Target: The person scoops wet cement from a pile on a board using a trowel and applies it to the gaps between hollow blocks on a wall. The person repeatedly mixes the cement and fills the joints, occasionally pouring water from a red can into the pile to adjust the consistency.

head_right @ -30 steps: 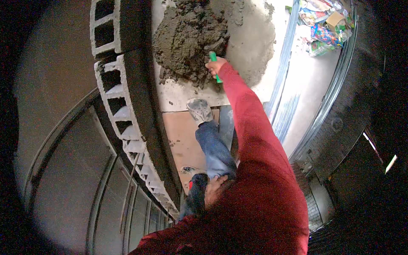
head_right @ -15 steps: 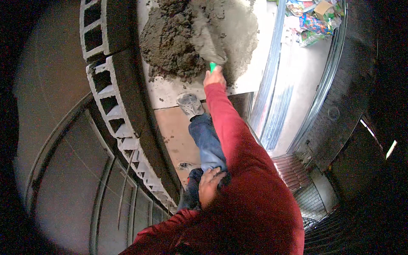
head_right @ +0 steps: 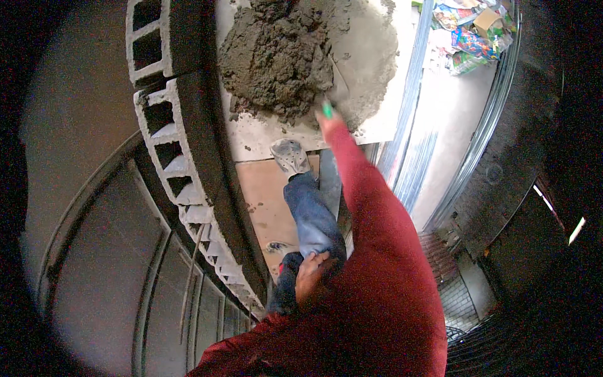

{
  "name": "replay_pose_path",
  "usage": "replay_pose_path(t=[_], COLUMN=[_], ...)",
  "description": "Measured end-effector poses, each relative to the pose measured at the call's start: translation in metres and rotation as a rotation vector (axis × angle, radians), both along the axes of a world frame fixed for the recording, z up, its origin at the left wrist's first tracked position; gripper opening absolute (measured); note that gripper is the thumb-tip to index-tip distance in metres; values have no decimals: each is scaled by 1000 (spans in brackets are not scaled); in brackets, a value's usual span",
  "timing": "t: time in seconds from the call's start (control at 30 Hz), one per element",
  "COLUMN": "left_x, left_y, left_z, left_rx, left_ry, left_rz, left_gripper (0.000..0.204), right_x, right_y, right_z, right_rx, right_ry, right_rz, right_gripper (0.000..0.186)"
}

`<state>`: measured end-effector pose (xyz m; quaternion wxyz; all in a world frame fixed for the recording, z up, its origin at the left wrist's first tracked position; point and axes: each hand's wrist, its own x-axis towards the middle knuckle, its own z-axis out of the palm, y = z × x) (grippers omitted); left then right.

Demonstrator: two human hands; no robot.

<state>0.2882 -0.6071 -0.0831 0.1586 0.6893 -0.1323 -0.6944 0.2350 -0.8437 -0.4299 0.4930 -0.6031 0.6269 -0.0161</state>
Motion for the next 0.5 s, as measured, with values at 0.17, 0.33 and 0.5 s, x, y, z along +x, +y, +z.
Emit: replay_pose_path(t=[0.17, 0.33, 0.5], left_x=[8, -5, -16], left_y=[-14, -16, -6], left_z=[21, 22, 42], left_rx=[-266, -254, -197], left_ry=[-208, -295, -336], left_rz=[-65, -14, 15], left_gripper=[38, 46, 49], right_x=[69, 55, 12], right_y=[-96, -76, -45], right_z=[18, 69, 142], right_rx=[724, 621, 681], right_ry=[-177, -200, -474], right_rz=[-315, -308, -323], right_gripper=[21, 19, 20])
